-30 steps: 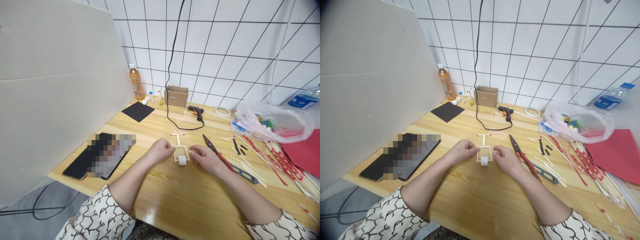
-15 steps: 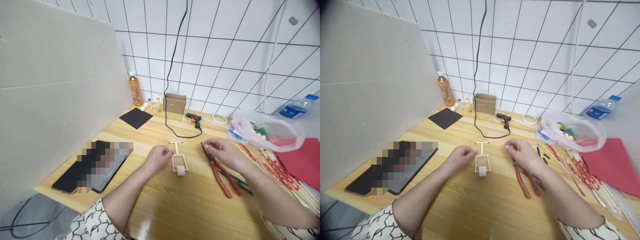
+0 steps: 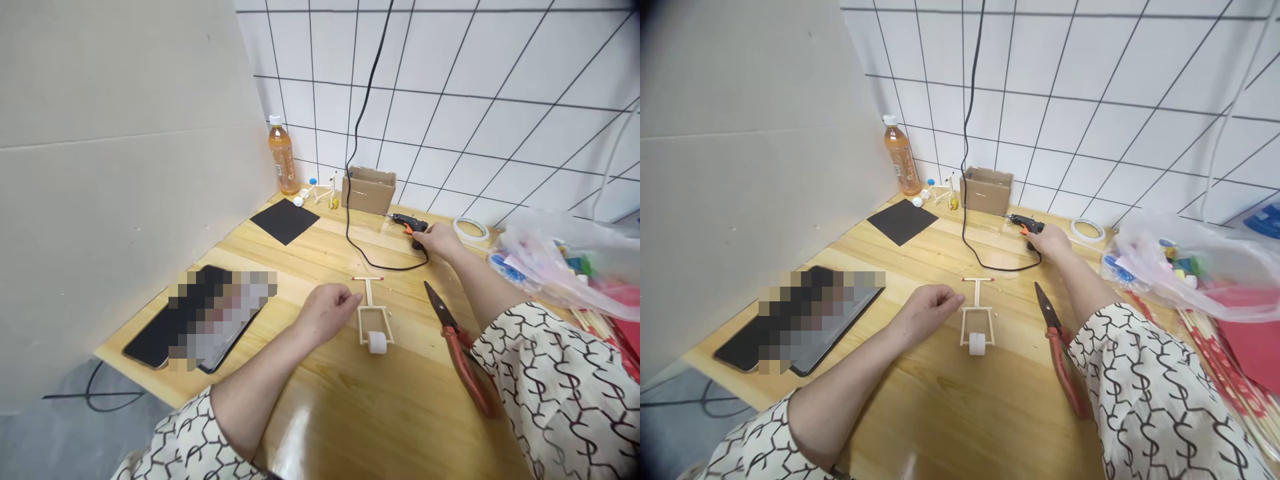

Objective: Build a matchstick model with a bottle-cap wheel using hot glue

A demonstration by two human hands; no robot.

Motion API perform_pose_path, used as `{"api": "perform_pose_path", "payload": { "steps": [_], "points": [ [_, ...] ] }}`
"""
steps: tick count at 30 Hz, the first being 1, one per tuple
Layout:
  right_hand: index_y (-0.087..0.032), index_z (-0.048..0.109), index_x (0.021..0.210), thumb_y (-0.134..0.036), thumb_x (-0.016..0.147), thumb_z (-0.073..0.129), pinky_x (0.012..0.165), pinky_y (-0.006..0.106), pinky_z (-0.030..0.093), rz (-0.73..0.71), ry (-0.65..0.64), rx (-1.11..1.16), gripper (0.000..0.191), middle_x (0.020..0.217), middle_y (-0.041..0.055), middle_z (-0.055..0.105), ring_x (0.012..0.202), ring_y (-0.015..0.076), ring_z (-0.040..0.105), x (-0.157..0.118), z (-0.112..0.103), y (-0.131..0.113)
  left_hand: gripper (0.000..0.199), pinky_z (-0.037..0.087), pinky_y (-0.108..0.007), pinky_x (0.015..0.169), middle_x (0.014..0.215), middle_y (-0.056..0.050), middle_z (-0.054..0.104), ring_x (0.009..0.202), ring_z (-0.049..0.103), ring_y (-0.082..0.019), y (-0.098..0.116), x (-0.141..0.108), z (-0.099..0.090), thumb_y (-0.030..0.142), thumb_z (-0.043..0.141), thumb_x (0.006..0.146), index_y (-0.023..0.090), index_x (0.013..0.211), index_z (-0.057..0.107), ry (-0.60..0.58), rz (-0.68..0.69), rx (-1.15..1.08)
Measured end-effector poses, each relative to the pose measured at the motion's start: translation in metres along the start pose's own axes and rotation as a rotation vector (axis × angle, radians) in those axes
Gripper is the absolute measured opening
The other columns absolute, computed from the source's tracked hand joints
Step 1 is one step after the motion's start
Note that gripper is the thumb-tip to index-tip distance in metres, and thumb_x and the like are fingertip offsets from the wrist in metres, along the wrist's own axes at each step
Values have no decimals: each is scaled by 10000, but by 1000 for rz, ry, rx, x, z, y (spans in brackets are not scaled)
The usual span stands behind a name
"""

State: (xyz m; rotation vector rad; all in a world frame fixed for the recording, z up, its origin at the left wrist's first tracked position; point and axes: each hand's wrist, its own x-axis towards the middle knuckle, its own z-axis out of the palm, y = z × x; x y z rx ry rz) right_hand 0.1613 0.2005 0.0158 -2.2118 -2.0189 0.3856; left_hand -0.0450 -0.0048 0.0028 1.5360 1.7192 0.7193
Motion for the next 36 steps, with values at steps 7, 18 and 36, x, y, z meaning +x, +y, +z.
{"api": "perform_pose_path", "payload": {
  "steps": [7,18,36],
  "points": [
    [-89,654,930,-373,662,655,659,342,453,44,8,-5,390,946,185,663,901,298,617,17,15,-7,346,254,-218,491,523,35,431,517,380,-98,-3,1,3,414,457,787,164,549,476,-30,12,42],
    [-111,629,838,-287,830,567,610,307,497,125,71,317,187,753,57,646,668,161,614,15,9,0,346,263,-219,501,533,35,453,524,403,-102,-2,0,3,425,445,802,166,581,507,-45,13,83],
    [-158,502,635,-73,801,430,372,215,306,-44,374,1088,200,498,-46,493,358,52,381,-69,-68,3,164,455,-286,662,800,-32,611,734,563,-162,-12,7,12,257,506,790,174,919,564,135,270,120]
  ]
}}
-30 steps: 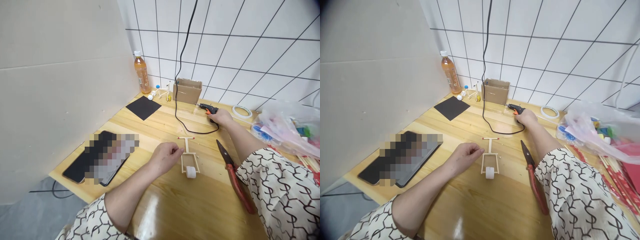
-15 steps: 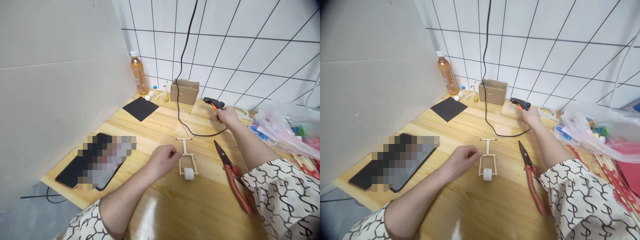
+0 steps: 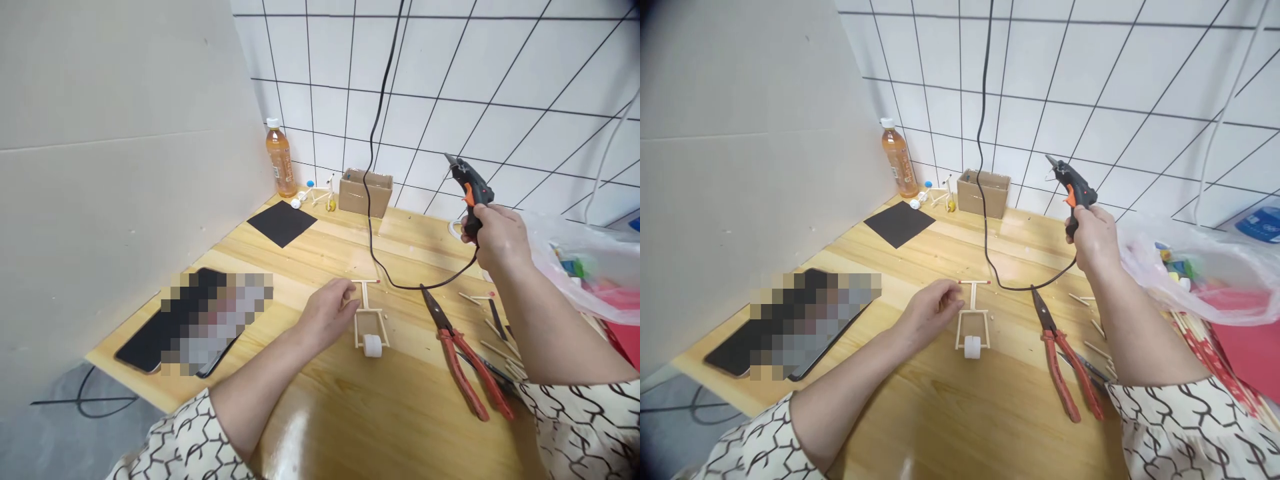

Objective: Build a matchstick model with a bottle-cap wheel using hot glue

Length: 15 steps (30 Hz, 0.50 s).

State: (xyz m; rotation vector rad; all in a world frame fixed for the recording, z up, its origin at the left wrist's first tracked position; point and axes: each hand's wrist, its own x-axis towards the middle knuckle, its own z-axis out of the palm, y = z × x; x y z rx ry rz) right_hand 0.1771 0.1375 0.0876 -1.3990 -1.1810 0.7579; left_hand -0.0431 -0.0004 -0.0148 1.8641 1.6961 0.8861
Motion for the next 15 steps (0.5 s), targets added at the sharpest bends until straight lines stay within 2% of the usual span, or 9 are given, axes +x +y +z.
{"api": "perform_pose_path", "payload": {
  "steps": [2,5,7,8,9,11,12,13,15],
  "points": [
    [-155,512,648,-80,802,433,376,210,322,-33,-56,71,189,515,-40,501,376,57,413,-12,2,-14,276,460,-348,825,1017,-89,610,953,559,-204,3,2,-1,232,536,783,169,1051,530,68,158,9],
    [-153,517,669,-96,813,436,395,213,359,-84,-154,171,174,536,-30,506,420,71,453,-32,5,-40,504,371,-398,999,1285,-153,479,1215,419,-241,18,7,-5,249,587,775,146,1236,413,77,399,31],
    [-147,528,684,-95,823,427,419,215,392,-126,-213,226,179,550,-28,506,441,72,465,-49,8,-60,567,314,-434,1042,1360,-165,406,1297,320,-266,33,11,-10,254,611,765,143,1272,382,75,518,85],
    [-144,522,669,-84,822,418,414,212,391,-147,-266,285,195,550,-23,506,437,71,466,-58,8,-70,542,296,-451,1048,1351,-160,424,1310,298,-277,41,12,-12,246,602,773,143,1263,396,68,571,113],
    [-142,519,654,-84,822,422,418,211,398,-161,-308,329,202,553,-19,507,438,70,468,-67,8,-79,460,301,-449,1039,1308,-147,477,1300,319,-280,48,14,-16,232,584,786,144,1217,449,59,611,135],
    [-140,526,640,-99,816,440,442,223,423,-173,-395,413,200,565,-9,522,462,81,503,-84,5,-93,163,391,-382,947,1057,-98,642,1130,515,-243,60,13,-26,198,509,832,153,965,592,8,638,155],
    [-138,532,642,-110,809,458,459,230,438,-163,-435,454,185,581,1,544,490,93,533,-91,2,-98,150,452,-318,819,892,-62,679,934,613,-197,65,11,-32,180,464,852,163,851,613,-52,623,162],
    [-136,545,656,-122,801,472,467,234,446,-144,-463,478,164,598,13,570,522,109,563,-97,-1,-101,180,463,-269,701,814,-40,681,798,632,-164,67,6,-39,164,437,858,169,829,615,-77,566,168],
    [-131,580,707,-144,778,502,463,234,451,-87,-477,486,105,646,45,627,588,147,615,-106,-11,-101,190,427,-227,595,741,-13,667,680,613,-135,70,-9,-53,179,431,861,178,809,614,-67,502,191]
  ]
}}
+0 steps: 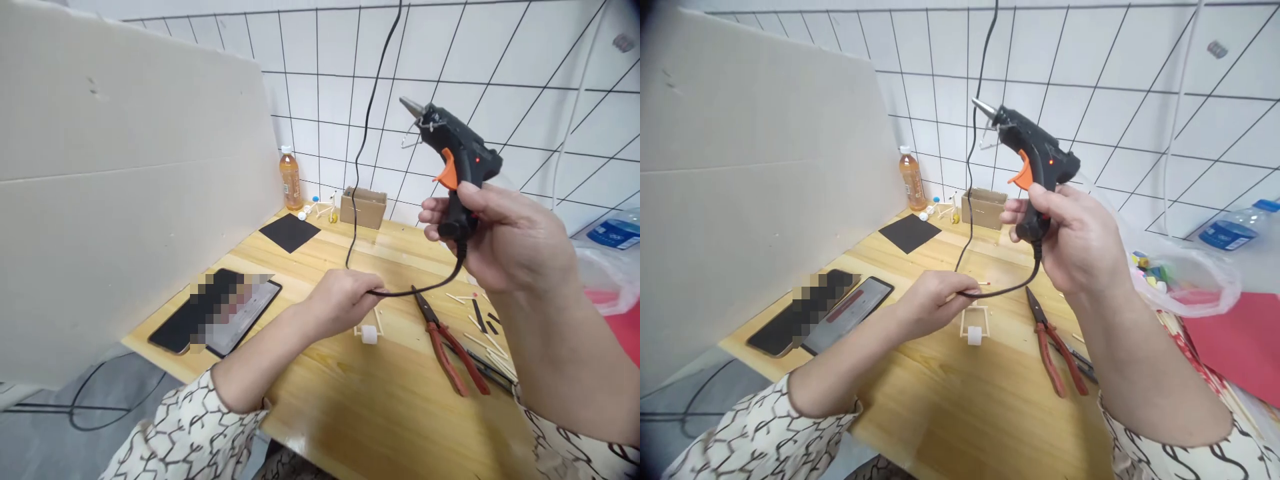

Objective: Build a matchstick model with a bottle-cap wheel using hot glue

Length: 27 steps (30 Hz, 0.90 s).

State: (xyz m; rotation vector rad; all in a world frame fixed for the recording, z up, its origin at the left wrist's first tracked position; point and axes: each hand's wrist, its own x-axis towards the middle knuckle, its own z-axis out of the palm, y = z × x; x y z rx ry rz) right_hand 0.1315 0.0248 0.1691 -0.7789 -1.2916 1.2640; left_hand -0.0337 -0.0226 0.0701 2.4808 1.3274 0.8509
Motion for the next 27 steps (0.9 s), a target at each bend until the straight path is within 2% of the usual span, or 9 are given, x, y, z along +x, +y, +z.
{"api": "perform_pose_path", "payload": {
  "steps": [2,5,7,10,13,16,22,25,27],
  "points": [
    [-129,604,723,-162,737,543,463,235,460,51,29,-11,71,683,68,662,610,165,633,-12,-9,1,209,413,-222,595,716,-15,653,659,597,-130,8,-20,-12,210,416,877,170,809,609,-32,-12,23],
    [-155,601,654,-188,697,588,499,241,476,105,17,-5,56,647,33,645,529,122,577,-33,-24,13,220,395,-228,574,679,-22,613,628,558,-133,20,-50,-19,257,401,893,160,830,589,-149,4,51],
    [-184,585,643,-210,693,618,478,232,454,153,-9,24,65,618,1,603,525,116,539,-49,-32,25,199,380,-240,565,680,-29,585,620,518,-137,24,-65,-16,227,412,882,157,769,561,-194,46,88],
    [-211,604,757,-289,739,624,432,213,412,221,-23,-9,82,643,-2,582,540,120,503,-74,-41,44,219,396,-277,665,706,-34,568,676,492,-147,24,-78,-7,200,445,862,161,653,501,-222,105,109],
    [-229,591,799,-340,774,602,398,204,369,259,28,-61,115,646,-4,569,545,125,486,-95,-50,58,236,387,-282,658,694,-23,561,669,481,-144,20,-84,4,230,456,864,166,637,476,-284,87,133],
    [-218,569,727,-423,810,536,356,204,323,316,73,-182,223,600,-6,547,467,111,441,-109,-62,68,220,361,-277,593,694,-14,566,651,478,-147,20,-87,15,264,444,874,175,680,498,-329,97,168],
    [-222,572,706,-452,755,594,433,220,408,298,45,-559,236,575,-7,559,501,127,483,-126,-81,76,226,374,-328,715,674,-9,558,644,467,-139,20,-85,36,257,482,851,170,642,496,-235,203,190],
    [-229,552,622,-465,752,580,414,225,424,302,9,-728,272,519,-12,527,474,135,484,-133,-84,76,221,361,-306,620,677,-11,564,633,472,-146,18,-85,43,294,514,843,170,660,501,-222,182,205],
    [-241,584,681,-460,750,578,430,227,454,290,29,-773,230,540,-12,555,488,145,515,-135,-85,77,223,348,-296,569,689,-11,569,633,480,-150,17,-85,47,328,539,832,170,678,503,-215,154,204]
  ]
}}
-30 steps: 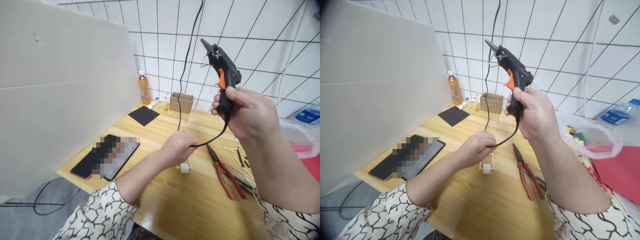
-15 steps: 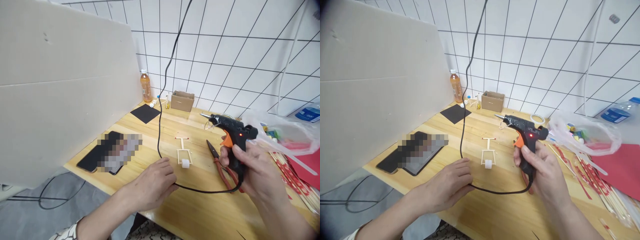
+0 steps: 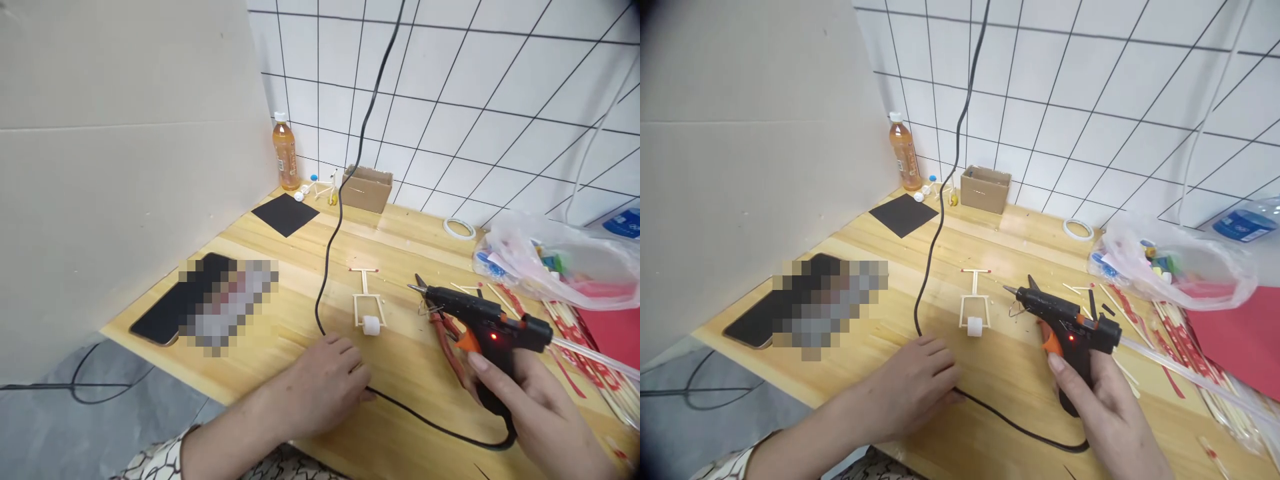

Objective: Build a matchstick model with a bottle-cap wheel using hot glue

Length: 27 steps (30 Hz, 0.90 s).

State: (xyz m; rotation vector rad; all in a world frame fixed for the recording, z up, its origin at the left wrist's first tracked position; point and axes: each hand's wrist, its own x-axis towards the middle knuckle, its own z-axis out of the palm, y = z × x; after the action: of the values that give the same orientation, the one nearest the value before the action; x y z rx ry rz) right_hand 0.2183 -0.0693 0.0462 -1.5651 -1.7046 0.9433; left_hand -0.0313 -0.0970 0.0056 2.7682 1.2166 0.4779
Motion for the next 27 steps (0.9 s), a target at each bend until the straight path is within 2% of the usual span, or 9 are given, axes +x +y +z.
{"api": "perform_pose_path", "payload": {
  "steps": [3,5,7,11,15,19,21,24,27],
  "points": [
    [-259,627,915,-442,728,603,609,264,542,-15,-21,-7,263,824,25,682,704,195,633,1,2,4,212,364,-294,560,723,-16,574,647,493,-159,-1,2,6,341,554,822,167,711,504,7,-41,-24],
    [-265,623,1010,-433,715,621,736,308,549,-7,-76,-22,339,1005,44,682,848,227,647,3,3,8,201,379,-298,568,751,-24,575,660,498,-165,-2,3,10,336,541,829,164,730,505,7,-54,-43],
    [-271,629,1042,-435,709,630,821,358,528,4,-135,-55,371,1072,53,671,935,254,634,5,1,12,183,392,-302,585,778,-33,576,680,502,-168,-4,4,14,323,521,840,160,756,510,14,-60,-59],
    [-264,646,1065,-440,729,614,933,438,451,8,-192,-135,380,1087,70,669,1056,295,584,4,-6,20,121,406,-303,619,813,-41,577,714,501,-169,-7,2,19,266,491,849,152,826,522,37,-77,-87],
    [-286,640,1087,-458,764,563,885,432,492,23,-213,-183,374,1039,61,682,1004,294,610,1,-13,28,99,391,-298,626,768,-31,571,692,487,-156,-10,0,22,176,470,839,153,757,519,81,-87,-88],
    [-366,672,1034,-493,700,587,677,405,587,61,-282,-240,366,831,34,717,833,307,669,2,-19,41,135,376,-303,624,727,-28,562,671,471,-151,-13,-1,21,162,449,856,147,755,537,142,-94,-77],
    [-431,691,959,-490,648,615,617,436,594,43,-259,-266,326,777,30,721,808,341,670,3,-21,44,155,370,-301,619,709,-24,556,661,467,-148,-14,-1,21,165,436,869,147,760,545,156,-103,-77],
    [-521,685,865,-481,595,627,609,498,580,8,-188,-293,279,779,24,725,843,391,650,6,-20,42,199,360,-301,608,691,-20,545,648,464,-145,-14,0,21,189,423,887,150,730,538,146,-116,-71],
    [-556,671,849,-473,578,627,613,511,575,-8,-187,-323,287,797,6,725,864,404,640,6,-17,38,221,349,-305,599,692,-18,541,642,461,-147,-15,0,20,208,422,894,153,709,530,128,-116,-59]
  ]
}}
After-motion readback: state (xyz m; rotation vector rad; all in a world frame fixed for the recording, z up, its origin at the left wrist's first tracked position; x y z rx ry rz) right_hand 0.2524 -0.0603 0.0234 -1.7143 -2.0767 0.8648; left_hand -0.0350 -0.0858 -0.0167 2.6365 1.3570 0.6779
